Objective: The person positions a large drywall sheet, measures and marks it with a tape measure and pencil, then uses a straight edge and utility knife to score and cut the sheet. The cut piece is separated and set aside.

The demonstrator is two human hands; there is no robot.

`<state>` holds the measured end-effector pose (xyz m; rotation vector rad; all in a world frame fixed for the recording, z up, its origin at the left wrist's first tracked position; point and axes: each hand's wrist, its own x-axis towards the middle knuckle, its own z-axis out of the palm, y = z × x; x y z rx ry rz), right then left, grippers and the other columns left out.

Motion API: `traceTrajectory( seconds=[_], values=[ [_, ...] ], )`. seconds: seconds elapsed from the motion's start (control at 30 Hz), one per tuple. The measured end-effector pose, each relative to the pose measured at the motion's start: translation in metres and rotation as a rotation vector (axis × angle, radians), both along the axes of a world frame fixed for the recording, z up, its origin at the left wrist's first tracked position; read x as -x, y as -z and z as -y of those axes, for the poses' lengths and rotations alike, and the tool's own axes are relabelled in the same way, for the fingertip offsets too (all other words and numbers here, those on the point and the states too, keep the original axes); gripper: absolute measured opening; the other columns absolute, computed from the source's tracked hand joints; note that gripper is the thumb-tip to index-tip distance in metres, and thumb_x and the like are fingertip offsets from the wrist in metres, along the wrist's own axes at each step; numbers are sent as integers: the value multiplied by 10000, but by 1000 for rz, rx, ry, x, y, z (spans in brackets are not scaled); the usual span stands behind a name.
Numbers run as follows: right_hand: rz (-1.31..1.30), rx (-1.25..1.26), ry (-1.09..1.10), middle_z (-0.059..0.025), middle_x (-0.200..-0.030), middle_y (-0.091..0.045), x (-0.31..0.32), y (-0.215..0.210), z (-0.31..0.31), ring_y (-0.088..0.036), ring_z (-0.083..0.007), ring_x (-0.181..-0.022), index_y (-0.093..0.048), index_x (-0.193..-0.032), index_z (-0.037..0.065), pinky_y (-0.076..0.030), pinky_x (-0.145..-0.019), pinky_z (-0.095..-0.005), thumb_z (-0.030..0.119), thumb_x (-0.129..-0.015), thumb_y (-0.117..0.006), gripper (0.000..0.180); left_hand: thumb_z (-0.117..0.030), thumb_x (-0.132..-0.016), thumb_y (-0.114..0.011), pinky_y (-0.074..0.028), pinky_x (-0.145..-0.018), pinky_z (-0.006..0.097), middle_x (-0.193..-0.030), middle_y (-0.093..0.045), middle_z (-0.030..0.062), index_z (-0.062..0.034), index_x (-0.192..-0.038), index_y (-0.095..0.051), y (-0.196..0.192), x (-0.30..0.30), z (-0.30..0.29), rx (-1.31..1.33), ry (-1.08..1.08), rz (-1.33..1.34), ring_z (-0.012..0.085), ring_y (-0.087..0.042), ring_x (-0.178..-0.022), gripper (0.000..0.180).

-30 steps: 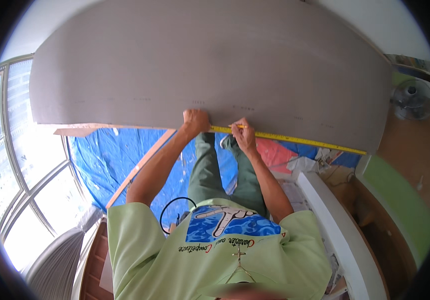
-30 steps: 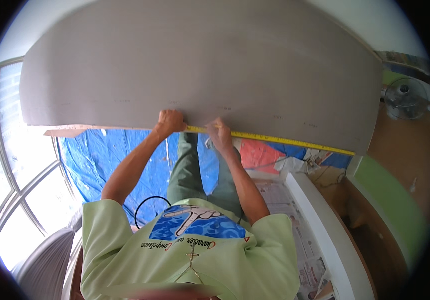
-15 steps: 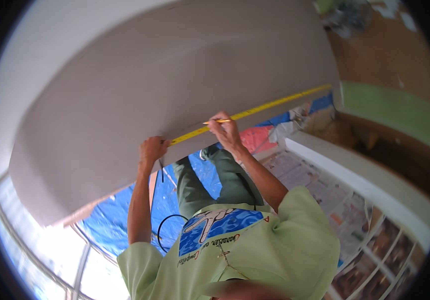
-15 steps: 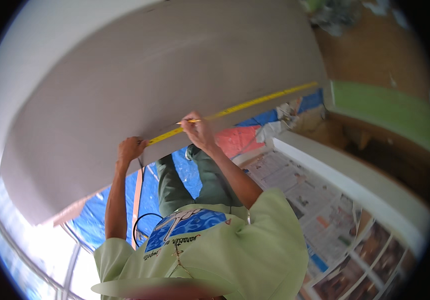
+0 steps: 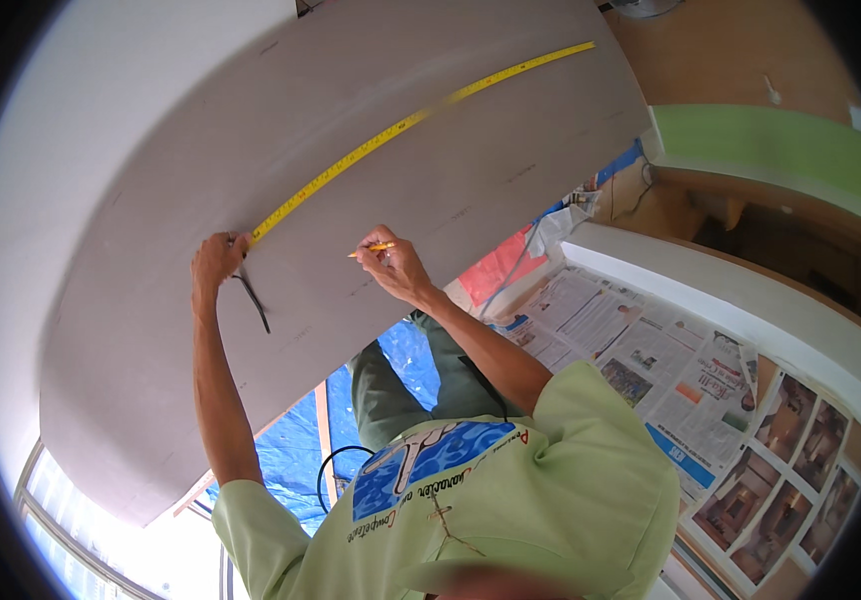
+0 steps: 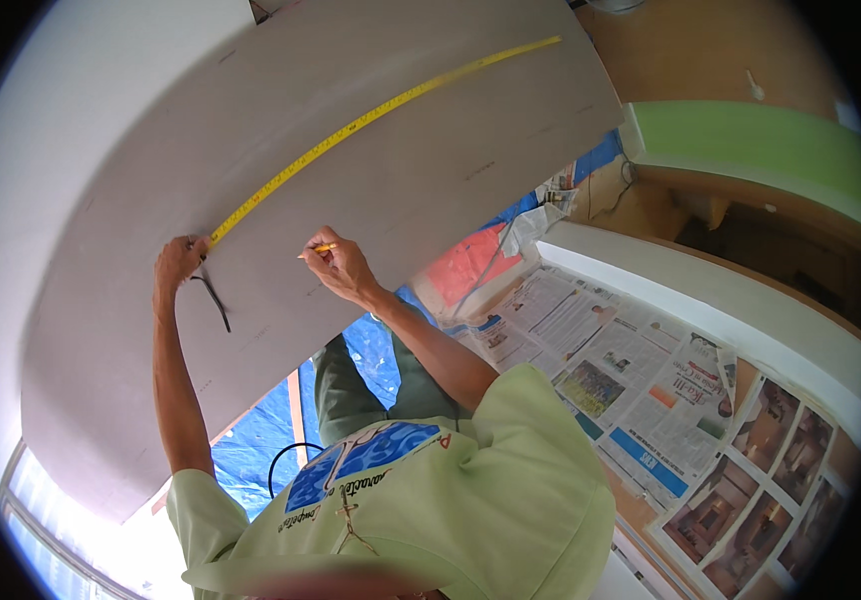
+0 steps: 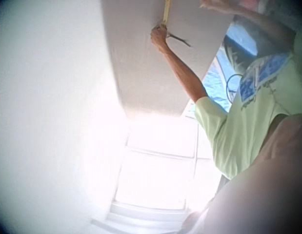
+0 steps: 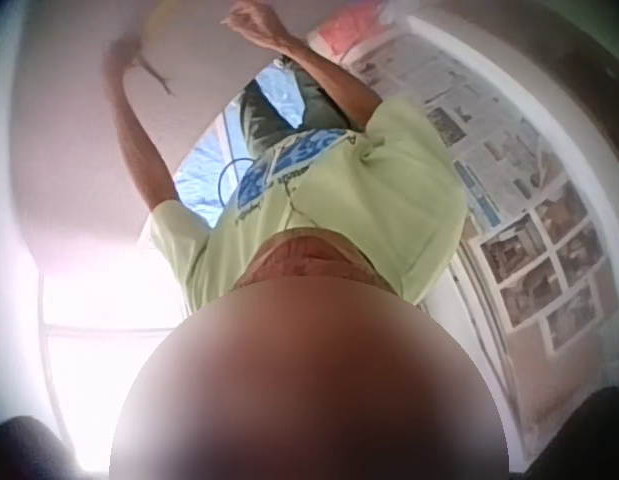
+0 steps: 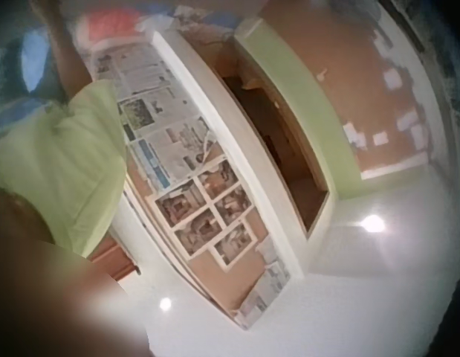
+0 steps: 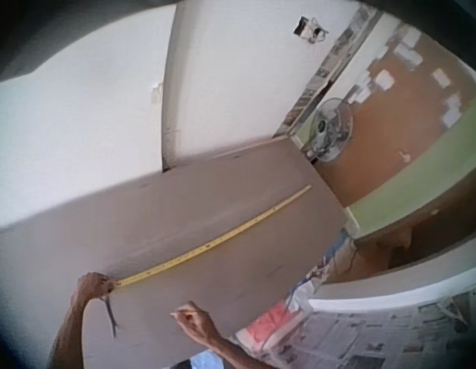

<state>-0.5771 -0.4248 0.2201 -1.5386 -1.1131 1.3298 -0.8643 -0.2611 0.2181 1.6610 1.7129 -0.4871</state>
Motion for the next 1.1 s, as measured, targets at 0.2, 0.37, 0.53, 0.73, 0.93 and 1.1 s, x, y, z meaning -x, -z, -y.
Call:
traceTrajectory(
  seconds=[0.2, 0.37, 0.53, 0.73, 0.93, 1.1],
  values=[
    [39, -66, -53, -56, -808, -668, 18, 5, -21, -614, -105, -693, -573, -946, 12, -514, -636, -273, 175, -953, -637, 176, -483, -915, -592, -520, -761, 415, -769, -709, 103, -86, -1026, -756, 11, 2, -32, -4, 8, 5, 254, -690, -745, 444],
    [93, -81, -70, -57, -790, -680, 37, 35, -44, -629, -105, -700, -609, -977, 38, -521, -641, -274, 206, -941, -657, 178, -550, -895, -535, -499, -755, 457, -831, -706, 162, -76, -991, -745, 38, 21, -25, -10, 87, -2, 336, -671, -808, 527],
    [-87, -35, -45, -68, -781, -650, 52, 78, -103, -582, -83, -672, -557, -983, 31, -499, -597, -212, 132, -972, -620, 119, -490, -919, -531, -540, -732, 415, -822, -710, 99, -106, -965, -755, 73, 12, -23, 55, 62, -98, 275, -675, -791, 447],
    [20, 77, -193, -45, -738, -619, 73, 120, -162, -561, -69, -646, -554, -908, 32, -469, -569, -214, 123, -960, -611, 119, -426, -919, -573, -532, -627, 356, -668, -669, 33, -115, -867, -769, 89, 7, -21, 12, 81, -78, 201, -644, -647, 371],
    [116, 81, -200, -28, -708, -609, 84, 133, -172, -542, -57, -629, -564, -883, 39, -455, -555, -221, 116, -938, -610, 106, -375, -903, -596, -492, -515, 301, -628, -664, 23, -121, -798, -772, 97, 6, -21, 4, 101, -95, 152, -607, -546, 327],
    [181, 84, -251, -27, -711, -629, 79, 132, -173, -523, -75, -608, -590, -886, 43, -444, -557, -263, 136, -872, -560, 99, -340, -897, -599, -495, -497, 288, -625, -670, 28, -113, -789, -776, 100, 6, -25, 12, 131, -108, 150, -606, -522, 307]
  ],
)
